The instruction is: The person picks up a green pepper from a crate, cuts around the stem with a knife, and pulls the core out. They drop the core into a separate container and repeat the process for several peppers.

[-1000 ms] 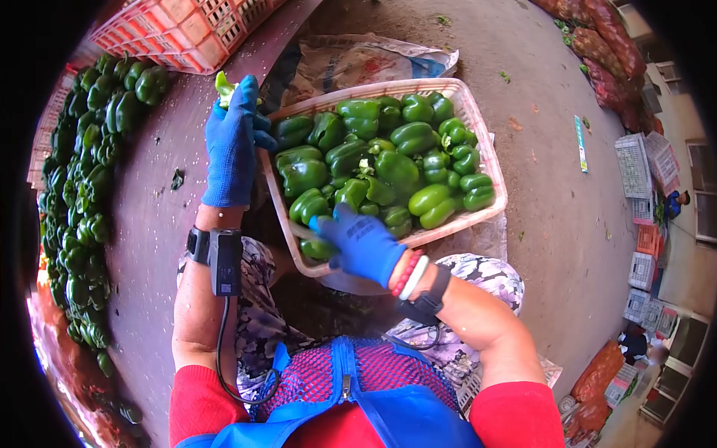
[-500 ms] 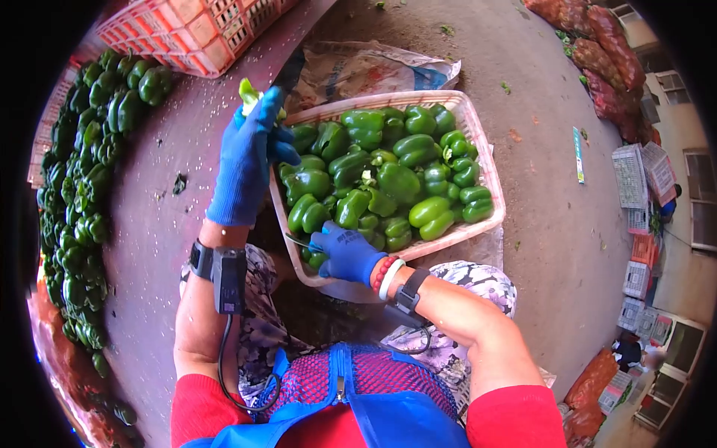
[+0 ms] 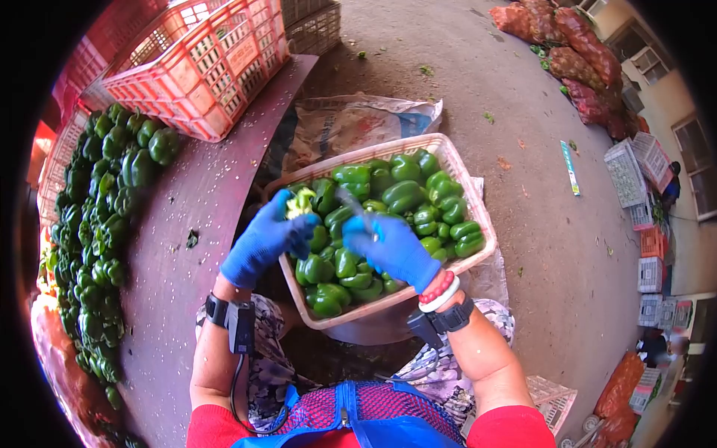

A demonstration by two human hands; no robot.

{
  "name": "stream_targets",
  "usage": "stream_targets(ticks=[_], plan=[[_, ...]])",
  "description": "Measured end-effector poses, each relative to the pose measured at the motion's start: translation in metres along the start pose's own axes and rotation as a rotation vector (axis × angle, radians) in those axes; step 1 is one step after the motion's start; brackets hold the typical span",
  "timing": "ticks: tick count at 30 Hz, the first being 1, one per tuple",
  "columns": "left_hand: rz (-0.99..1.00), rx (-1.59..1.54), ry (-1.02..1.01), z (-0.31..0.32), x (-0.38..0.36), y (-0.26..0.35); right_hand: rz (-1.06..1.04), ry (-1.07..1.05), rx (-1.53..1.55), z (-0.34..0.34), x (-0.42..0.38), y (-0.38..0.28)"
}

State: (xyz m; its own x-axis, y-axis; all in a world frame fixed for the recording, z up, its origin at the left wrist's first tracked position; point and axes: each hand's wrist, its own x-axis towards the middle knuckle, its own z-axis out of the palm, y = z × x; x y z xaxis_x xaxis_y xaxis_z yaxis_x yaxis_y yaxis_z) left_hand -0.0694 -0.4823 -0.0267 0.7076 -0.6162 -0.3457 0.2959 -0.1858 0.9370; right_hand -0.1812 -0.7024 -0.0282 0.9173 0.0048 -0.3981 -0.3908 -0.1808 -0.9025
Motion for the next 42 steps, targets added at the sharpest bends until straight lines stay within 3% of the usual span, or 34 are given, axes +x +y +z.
stream_targets(ticks=[1, 3, 4, 5, 8, 10, 11, 13, 15, 16, 18, 19, 20, 23, 25, 29, 31, 33, 34, 37, 42], plan=[[-0.012, 0.071, -0.023, 0.007, 0.002, -0.002, 0.000, 0.111, 0.222, -0.001, 0.002, -0.009], [0.027, 0.265, -0.082, 0.024, 0.000, 0.005, -0.339, 0.212, 0.096, 0.010, 0.021, 0.002], [0.170, 0.440, -0.107, 0.026, 0.005, -0.009, -0.419, 0.225, 0.010, 0.012, 0.024, 0.004], [0.512, 0.555, -0.034, 0.029, 0.016, -0.033, -0.498, 0.244, -0.075, 0.014, 0.027, 0.006], [0.278, 0.783, 0.124, 0.037, 0.008, -0.036, -0.490, 0.212, -0.336, 0.018, 0.022, -0.008], [0.174, 0.825, 0.209, 0.042, 0.004, -0.038, -0.717, 0.283, -0.523, 0.024, 0.024, -0.003], [0.217, 0.792, 0.234, 0.040, 0.008, -0.046, -0.829, 0.318, -0.615, 0.027, 0.023, 0.000], [0.302, 0.728, 0.286, 0.035, 0.019, -0.049, -0.724, 0.367, -0.611, 0.024, 0.015, -0.006], [-0.047, 0.547, 0.242, 0.026, 0.017, -0.018, -0.635, 0.479, -0.530, 0.013, 0.011, -0.007], [-0.028, 0.451, 0.221, 0.026, 0.015, -0.011, -0.584, 0.420, -0.600, 0.001, 0.014, -0.001], [-0.033, 0.273, 0.119, 0.022, 0.014, -0.006, -0.471, 0.370, -0.460, -0.004, 0.011, -0.002], [0.006, 0.297, 0.070, 0.024, 0.013, -0.007, -0.411, 0.350, -0.383, -0.003, 0.008, -0.007], [0.043, 0.318, 0.023, 0.027, 0.010, -0.009, -0.106, 0.244, -0.157, -0.006, 0.004, -0.015], [0.261, 0.569, -0.058, 0.031, 0.014, -0.025, 0.109, 0.104, 0.221, -0.001, 0.010, -0.026], [0.386, 0.609, -0.073, 0.032, 0.014, -0.034, 0.010, 0.121, 0.162, 0.004, 0.020, -0.019], [-0.026, -0.082, -0.262, 0.028, 0.008, -0.005, -0.327, 0.273, 0.141, 0.011, 0.036, -0.003], [-0.049, -0.119, -0.252, 0.025, 0.010, 0.002, -0.524, 0.384, 0.031, 0.014, 0.035, -0.004], [-0.072, -0.159, -0.237, 0.024, 0.009, 0.002, -0.498, 0.400, -0.028, 0.018, 0.028, -0.008], [-0.041, -0.058, -0.200, 0.030, 0.005, 0.007, -0.506, 0.419, -0.071, 0.020, 0.026, -0.009], [0.587, 0.481, -0.042, 0.035, 0.014, -0.016, -0.482, 0.425, -0.024, 0.024, 0.024, -0.011], [0.146, -0.195, -0.049, 0.050, 0.010, -0.022, -0.555, 0.572, -0.138, 0.030, 0.032, 0.000]])
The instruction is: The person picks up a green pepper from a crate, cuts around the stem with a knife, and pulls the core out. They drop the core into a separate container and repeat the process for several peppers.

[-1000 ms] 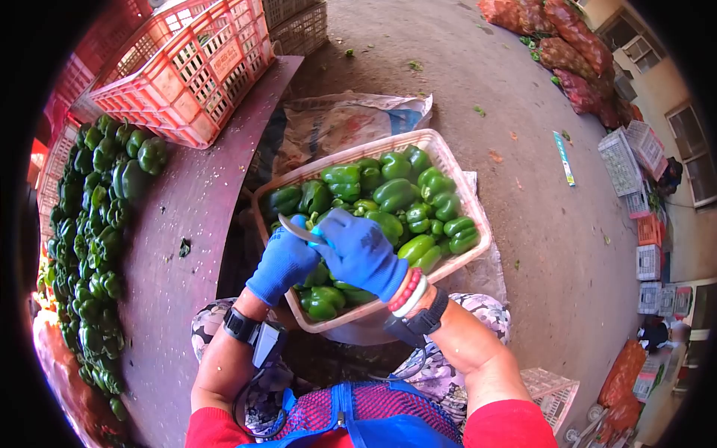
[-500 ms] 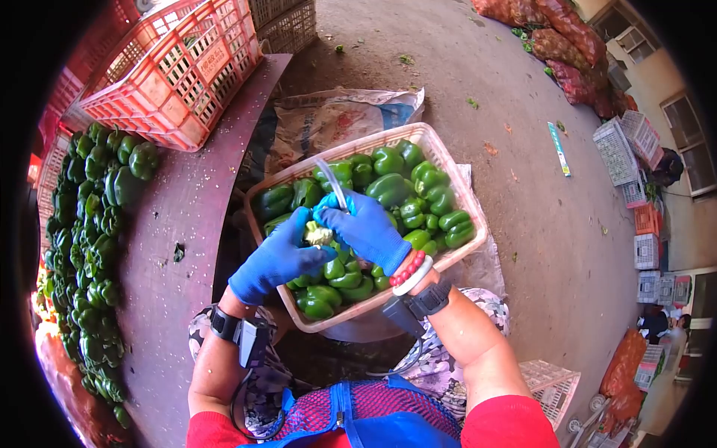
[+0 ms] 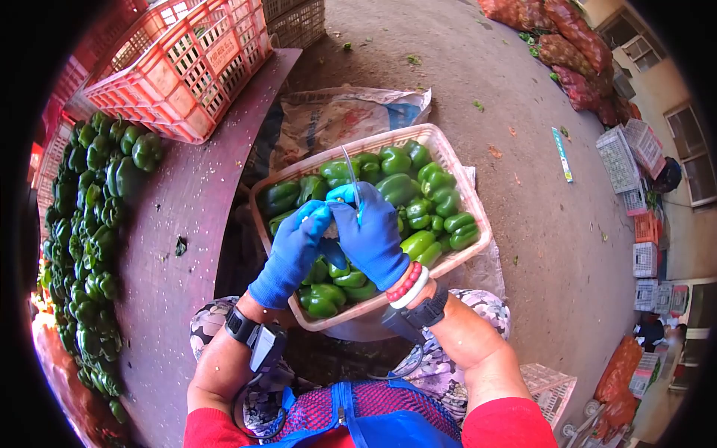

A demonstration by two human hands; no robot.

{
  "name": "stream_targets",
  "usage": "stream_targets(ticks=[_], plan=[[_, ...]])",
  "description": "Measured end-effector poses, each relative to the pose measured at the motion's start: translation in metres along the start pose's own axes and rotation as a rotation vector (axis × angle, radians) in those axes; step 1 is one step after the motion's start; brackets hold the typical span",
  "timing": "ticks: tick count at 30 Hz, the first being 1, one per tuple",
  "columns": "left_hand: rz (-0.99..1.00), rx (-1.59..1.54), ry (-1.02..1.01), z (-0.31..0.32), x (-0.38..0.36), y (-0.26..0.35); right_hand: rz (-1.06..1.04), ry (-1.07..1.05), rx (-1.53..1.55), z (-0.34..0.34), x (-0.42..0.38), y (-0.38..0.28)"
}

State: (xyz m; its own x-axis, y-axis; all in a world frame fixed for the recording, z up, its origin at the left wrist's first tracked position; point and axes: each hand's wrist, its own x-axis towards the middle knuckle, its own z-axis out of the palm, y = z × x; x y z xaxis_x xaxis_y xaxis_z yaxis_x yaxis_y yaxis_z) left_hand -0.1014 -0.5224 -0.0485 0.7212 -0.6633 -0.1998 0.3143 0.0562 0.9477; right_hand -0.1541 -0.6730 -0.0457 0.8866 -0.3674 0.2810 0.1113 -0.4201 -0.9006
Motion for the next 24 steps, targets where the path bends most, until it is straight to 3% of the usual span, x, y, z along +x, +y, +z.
stream_targets(ticks=[3, 5, 7, 10, 12, 15, 17, 18, 22, 24], plan=[[0.171, 0.216, 0.101, 0.000, -0.001, -0.011, -0.150, 0.059, -0.086, 0.006, -0.002, -0.009], [0.431, 0.521, 0.196, -0.007, 0.000, -0.024, -0.231, 0.050, -0.086, 0.009, -0.004, -0.015], [0.565, 0.689, 0.190, -0.010, -0.002, -0.020, -0.261, 0.026, -0.095, 0.009, -0.005, -0.008], [0.595, 0.801, -0.014, -0.022, 0.010, -0.009, -0.181, -0.055, 0.049, 0.003, -0.002, -0.007], [0.220, 0.290, -0.195, -0.023, 0.014, -0.005, -0.104, -0.136, 0.149, -0.008, 0.003, -0.009], [-0.115, 0.135, -0.243, -0.011, 0.001, 0.029, 0.022, -0.198, 0.346, -0.017, 0.006, -0.010], [-0.172, 0.020, -0.148, -0.009, -0.002, 0.027, 0.075, -0.212, 0.447, -0.020, 0.006, -0.013], [-0.040, -0.007, -0.132, -0.005, 0.003, 0.019, 0.062, -0.208, 0.435, -0.020, 0.007, -0.011], [-0.127, -0.279, 0.006, 0.008, -0.004, 0.014, 0.157, -0.107, 0.487, -0.010, 0.000, -0.007], [0.165, -0.064, 0.017, 0.004, 0.004, 0.000, 0.273, -0.017, 0.531, -0.004, -0.005, -0.017]])
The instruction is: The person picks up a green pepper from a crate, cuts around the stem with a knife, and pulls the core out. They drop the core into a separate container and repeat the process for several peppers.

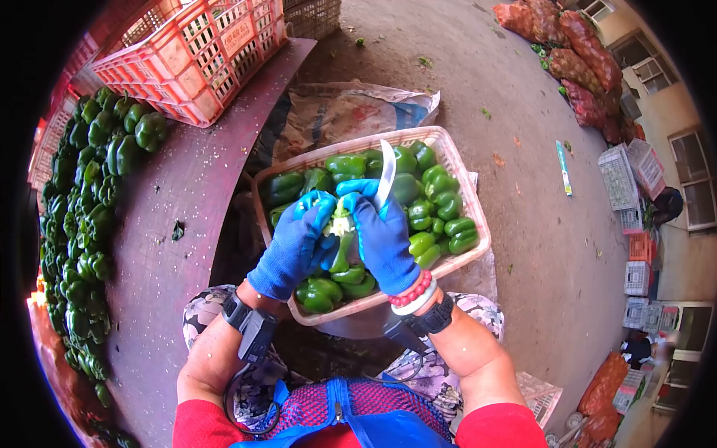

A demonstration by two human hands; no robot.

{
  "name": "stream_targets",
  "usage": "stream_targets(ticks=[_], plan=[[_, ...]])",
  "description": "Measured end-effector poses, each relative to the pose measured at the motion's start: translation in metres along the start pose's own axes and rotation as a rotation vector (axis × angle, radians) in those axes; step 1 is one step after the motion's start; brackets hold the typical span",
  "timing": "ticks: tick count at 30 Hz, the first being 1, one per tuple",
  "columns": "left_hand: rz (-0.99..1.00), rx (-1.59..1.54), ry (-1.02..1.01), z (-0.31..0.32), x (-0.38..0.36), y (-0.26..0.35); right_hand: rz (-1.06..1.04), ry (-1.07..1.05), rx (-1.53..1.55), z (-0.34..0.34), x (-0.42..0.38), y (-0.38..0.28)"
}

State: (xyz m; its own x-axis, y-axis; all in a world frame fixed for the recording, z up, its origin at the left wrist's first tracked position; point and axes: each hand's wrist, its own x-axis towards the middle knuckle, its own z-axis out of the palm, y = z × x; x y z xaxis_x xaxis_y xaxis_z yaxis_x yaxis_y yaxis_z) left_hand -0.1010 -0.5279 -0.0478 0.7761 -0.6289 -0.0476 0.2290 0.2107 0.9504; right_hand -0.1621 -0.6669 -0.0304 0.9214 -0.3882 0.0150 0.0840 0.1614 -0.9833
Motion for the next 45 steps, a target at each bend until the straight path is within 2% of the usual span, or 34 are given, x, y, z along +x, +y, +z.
stream_targets(ticks=[2, 4, 6, 9, 10, 13, 14, 15, 17, 19, 20, 21, 23, 25, 26, 27, 28, 29, 30, 31, 33, 35, 37, 39, 40, 43, 45], plan=[[0.242, 0.340, 0.096, -0.006, 0.001, -0.007, 0.170, 0.100, 0.089, 0.002, -0.002, 0.000], [0.286, 0.510, 0.167, -0.013, 0.005, -0.006, 0.356, 0.151, 0.213, -0.003, 0.001, 0.001], [0.140, 0.531, 0.154, -0.032, 0.009, -0.009, 0.262, 0.237, 0.225, -0.001, 0.010, 0.008], [-0.039, 0.584, 0.040, -0.039, 0.014, -0.009, 0.135, 0.197, -0.052, -0.010, 0.017, 0.003], [-0.051, 0.490, -0.002, -0.037, 0.014, -0.007, 0.215, 0.177, -0.102, -0.010, 0.016, -0.004], [-0.093, 0.209, -0.117, -0.024, 0.008, 0.013, 0.092, 0.112, -0.228, -0.011, 0.015, 0.007], [-0.266, 0.056, -0.145, -0.015, 0.003, 0.030, 0.075, 0.068, -0.253, -0.008, 0.013, 0.005], [-0.337, 0.004, -0.167, -0.014, -0.002, 0.033, 0.092, 0.021, -0.321, -0.003, 0.009, -0.003], [-0.241, 0.007, -0.142, -0.016, -0.010, 0.025, 0.131, -0.078, -0.358, -0.001, 0.004, -0.003], [-0.168, 0.001, -0.009, -0.032, -0.031, 0.037, 0.411, -0.193, -0.149, -0.007, 0.012, -0.002], [-0.271, -0.052, 0.143, -0.038, -0.048, 0.053, 0.462, -0.186, 0.041, -0.019, 0.019, 0.019], [-0.210, -0.063, 0.210, -0.055, -0.072, 0.071, 0.547, -0.171, 0.242, -0.029, 0.032, 0.021], [-0.223, 0.068, 0.371, -0.096, -0.135, 0.115, 0.634, -0.271, 0.702, -0.063, 0.060, 0.026], [-0.264, 0.384, 0.608, -0.159, -0.224, 0.116, 0.768, -0.044, 0.952, -0.074, 0.078, 0.020], [-0.436, 0.691, 0.717, -0.166, -0.270, 0.132, 0.664, 0.103, 0.781, -0.070, 0.075, 0.025], [-0.625, 0.949, 0.738, -0.171, -0.319, 0.135, 0.731, 0.059, 0.818, -0.062, 0.066, 0.028], [-0.945, 1.027, 0.509, -0.181, -0.359, 0.138, 0.796, 0.017, 0.843, -0.049, 0.057, 0.028], [-1.097, 1.061, 0.234, -0.185, -0.400, 0.137, 0.859, -0.023, 0.868, -0.038, 0.046, 0.029], [-1.186, 1.203, 0.132, -0.188, -0.435, 0.144, 0.858, -0.226, 0.795, -0.030, 0.033, 0.035], [-1.106, 1.278, 0.375, -0.204, -0.452, 0.150, 0.932, -0.175, 0.776, -0.011, 0.022, 0.028], [-0.907, 1.389, 0.857, -0.253, -0.467, 0.156, 0.905, -0.253, 0.596, 0.008, 0.011, 0.031], [-0.520, 1.406, 1.287, -0.314, -0.453, 0.172, 0.900, -0.300, 0.508, 0.008, 0.018, 0.044], [-0.198, 1.613, 1.362, -0.390, -0.449, 0.177, 0.873, -0.287, 0.425, 0.013, 0.020, 0.048], [-0.325, 1.443, 1.404, -0.442, -0.431, 0.189, 0.831, -0.213, 0.347, 0.019, 0.020, 0.045], [-0.607, 1.364, 1.358, -0.449, -0.413, 0.202, 0.807, -0.209, 0.304, 0.024, 0.018, 0.039], [-0.772, 1.381, 1.598, -0.431, -0.370, 0.203, 0.775, -0.174, 0.250, 0.030, 0.016, 0.042], [-0.665, 1.352, 1.611, -0.444, -0.379, 0.195, 0.761, -0.212, 0.220, 0.034, 0.016, 0.042]])
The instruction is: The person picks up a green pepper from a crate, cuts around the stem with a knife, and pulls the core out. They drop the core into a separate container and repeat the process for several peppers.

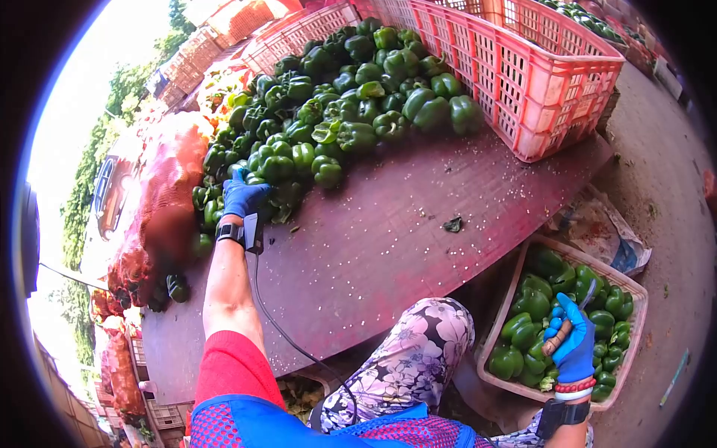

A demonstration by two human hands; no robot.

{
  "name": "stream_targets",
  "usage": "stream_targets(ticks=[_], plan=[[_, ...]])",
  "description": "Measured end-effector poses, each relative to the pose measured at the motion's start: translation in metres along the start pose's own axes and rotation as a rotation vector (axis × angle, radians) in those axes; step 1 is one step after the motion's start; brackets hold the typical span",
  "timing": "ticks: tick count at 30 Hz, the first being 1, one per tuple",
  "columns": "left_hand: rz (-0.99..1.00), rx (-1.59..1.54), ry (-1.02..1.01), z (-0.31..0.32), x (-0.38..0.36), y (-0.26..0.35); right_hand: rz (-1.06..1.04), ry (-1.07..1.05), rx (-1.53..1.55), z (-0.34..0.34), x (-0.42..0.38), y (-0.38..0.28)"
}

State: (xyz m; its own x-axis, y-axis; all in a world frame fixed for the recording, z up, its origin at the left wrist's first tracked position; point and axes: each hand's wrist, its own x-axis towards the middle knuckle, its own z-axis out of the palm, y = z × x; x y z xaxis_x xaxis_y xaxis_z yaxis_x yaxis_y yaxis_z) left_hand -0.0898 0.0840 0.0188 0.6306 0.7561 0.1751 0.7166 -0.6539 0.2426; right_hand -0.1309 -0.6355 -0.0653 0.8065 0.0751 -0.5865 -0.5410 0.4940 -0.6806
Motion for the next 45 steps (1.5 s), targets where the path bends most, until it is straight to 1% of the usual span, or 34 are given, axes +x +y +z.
stream_targets(ticks=[2, 3, 6, 8, 10, 11, 13, 14, 15, 17, 18, 19, 20, 22, 23, 24, 25, 26, 27, 30, 31, 34, 35, 38, 40, 42, 43, 45], plan=[[0.080, -0.016, -0.005, 0.002, -0.001, -0.014, -0.005, -0.008, 0.006, 0.005, 0.003, 0.004], [0.174, 0.010, 0.001, -0.003, -0.013, -0.014, -0.003, -0.019, 0.003, 0.009, 0.003, 0.005], [0.308, -0.649, -0.038, 0.024, -0.049, -0.036, -0.007, -0.066, -0.007, 0.018, -0.001, 0.005], [-0.007, -1.354, -0.427, -0.006, -0.125, 0.006, -0.038, -0.102, -0.009, 0.022, -0.006, 0.006], [0.028, -1.545, -0.627, 0.003, -0.167, 0.027, -0.078, -0.140, -0.072, 0.029, -0.012, 0.010], [0.163, -1.586, -0.749, 0.000, -0.191, 0.051, -0.072, -0.229, -0.074, 0.035, -0.016, 0.011], [0.303, -1.576, -0.927, -0.003, -0.236, 0.108, 0.015, -0.387, -0.075, 0.048, -0.028, 0.010], [0.290, -1.668, -1.121, -0.011, -0.260, 0.142, 0.027, -0.503, -0.066, 0.055, -0.033, 0.010], [0.472, -1.424, -1.066, -0.004, -0.281, 0.169, 0.024, -0.539, -0.071, 0.065, -0.043, 0.006], [0.309, -1.478, -1.376, -0.003, -0.326, 0.226, 0.041, -0.526, 0.000, 0.080, -0.061, -0.005], [0.419, -1.498, -1.464, 0.008, -0.345, 0.245, 0.007, -0.433, 0.018, 0.079, -0.062, 0.000], [0.460, -1.396, -1.462, 0.004, -0.361, 0.266, -0.062, -0.444, -0.120, 0.077, -0.064, -0.011], [0.499, -1.297, -1.441, -0.001, -0.373, 0.282, -0.182, -0.428, -0.084, 0.065, -0.052, -0.007], [0.574, -1.233, -1.353, 0.010, -0.389, 0.303, -0.246, -0.349, -0.071, 0.045, -0.042, -0.012], [0.602, -1.203, -1.295, 0.015, -0.395, 0.311, -0.319, -0.324, -0.063, 0.037, -0.036, -0.011], [0.544, -1.212, -1.388, 0.016, -0.400, 0.316, -0.392, -0.298, -0.057, 0.029, -0.030, -0.011], [0.480, -1.218, -1.477, 0.015, -0.405, 0.320, -0.416, -0.278, -0.105, 0.021, -0.028, -0.012], [0.411, -1.222, -1.563, 0.015, -0.410, 0.323, -0.553, -0.245, -0.218, 0.016, -0.029, -0.010], [0.452, -1.222, -1.480, 0.027, -0.417, 0.325, -0.688, -0.193, -0.330, 0.012, -0.029, -0.009], [0.329, -1.363, -1.616, 0.043, -0.426, 0.323, -0.880, -0.134, -0.875, -0.010, -0.028, -0.019], [0.368, -1.386, -1.735, 0.040, -0.421, 0.329, -0.807, -0.071, -1.022, -0.006, -0.045, -0.035], [0.337, -1.395, -1.666, 0.052, -0.422, 0.332, -0.842, -0.079, -1.046, -0.007, -0.061, -0.045], [0.308, -1.376, -1.674, 0.052, -0.422, 0.331, -0.862, -0.103, -1.122, -0.009, -0.061, -0.041], [0.301, -1.270, -1.593, 0.042, -0.428, 0.333, -0.859, -0.046, -1.191, -0.014, -0.049, -0.018], [0.376, -1.196, -1.476, 0.051, -0.427, 0.330, -0.836, -0.016, -1.183, -0.011, -0.046, -0.013], [0.461, -1.137, -1.382, 0.052, -0.428, 0.331, -0.764, 0.011, -1.153, -0.009, -0.049, -0.014], [0.453, -1.130, -1.375, 0.047, -0.430, 0.331, -0.744, 0.019, -1.138, -0.008, -0.049, -0.015], [0.586, -1.042, -1.234, 0.042, -0.433, 0.334, -0.762, 0.029, -1.138, -0.011, -0.043, -0.010]])
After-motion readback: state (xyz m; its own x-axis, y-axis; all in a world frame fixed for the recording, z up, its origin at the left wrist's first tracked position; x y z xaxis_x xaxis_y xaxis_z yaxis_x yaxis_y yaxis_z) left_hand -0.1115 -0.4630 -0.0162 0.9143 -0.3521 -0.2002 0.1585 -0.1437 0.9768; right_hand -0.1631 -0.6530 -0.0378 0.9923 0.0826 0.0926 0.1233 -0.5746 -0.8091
